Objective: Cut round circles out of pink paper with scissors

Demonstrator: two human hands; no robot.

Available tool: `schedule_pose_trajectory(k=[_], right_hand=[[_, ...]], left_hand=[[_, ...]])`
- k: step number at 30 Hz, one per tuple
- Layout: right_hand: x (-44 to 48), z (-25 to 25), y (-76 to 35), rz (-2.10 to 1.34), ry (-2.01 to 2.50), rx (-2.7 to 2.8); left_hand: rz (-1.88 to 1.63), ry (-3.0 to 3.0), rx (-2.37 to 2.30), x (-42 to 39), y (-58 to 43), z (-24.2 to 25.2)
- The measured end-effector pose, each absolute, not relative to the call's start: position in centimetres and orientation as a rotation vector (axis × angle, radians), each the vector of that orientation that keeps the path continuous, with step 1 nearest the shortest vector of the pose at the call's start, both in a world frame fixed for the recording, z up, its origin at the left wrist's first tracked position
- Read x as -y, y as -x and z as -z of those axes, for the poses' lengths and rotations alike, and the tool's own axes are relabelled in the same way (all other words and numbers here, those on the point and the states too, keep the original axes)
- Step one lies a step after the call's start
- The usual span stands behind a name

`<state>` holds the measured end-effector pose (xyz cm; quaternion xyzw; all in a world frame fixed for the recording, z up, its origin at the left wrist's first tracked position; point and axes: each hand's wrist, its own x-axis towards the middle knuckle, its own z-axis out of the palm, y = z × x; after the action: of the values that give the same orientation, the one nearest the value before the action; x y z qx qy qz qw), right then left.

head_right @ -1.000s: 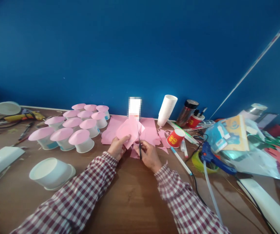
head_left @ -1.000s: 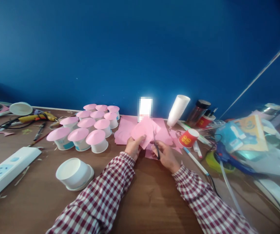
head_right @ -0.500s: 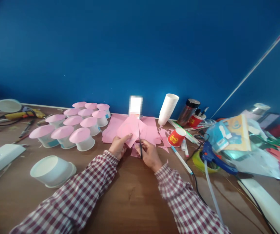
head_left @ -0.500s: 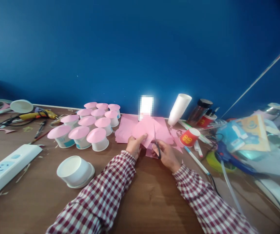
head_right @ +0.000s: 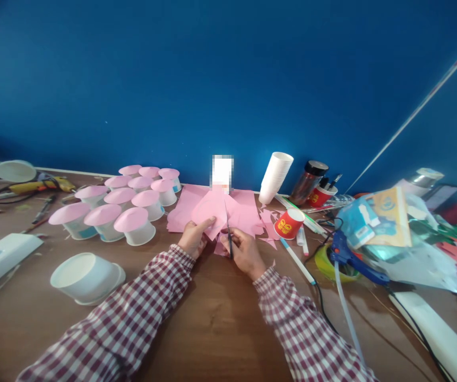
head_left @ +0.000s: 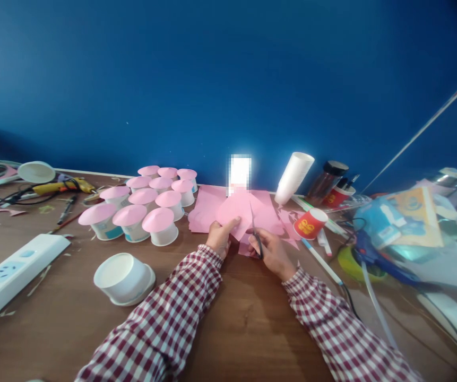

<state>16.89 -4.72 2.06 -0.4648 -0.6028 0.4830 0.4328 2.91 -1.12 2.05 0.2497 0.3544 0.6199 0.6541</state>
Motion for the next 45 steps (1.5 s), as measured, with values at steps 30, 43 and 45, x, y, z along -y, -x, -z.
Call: schedule_pose_trajectory(k=[30,43,45], right_hand=[[4.78,-2.14,-16.72,-1.22,1.121,1.477],[4.71,-1.87,-16.96,-1.193,1.139,1.505],[4.73,-1.96,-16.92,-1.195,1.149,1.498]], left_hand=[[-1.372,-0.636,-0.744,0.88,-2.88,-1.34],[-1.386,-0.592,-0.778,1.22,-3.13,-2.03],[-1.392,-0.588,-0.769,1.17,-3.13,-1.95]])
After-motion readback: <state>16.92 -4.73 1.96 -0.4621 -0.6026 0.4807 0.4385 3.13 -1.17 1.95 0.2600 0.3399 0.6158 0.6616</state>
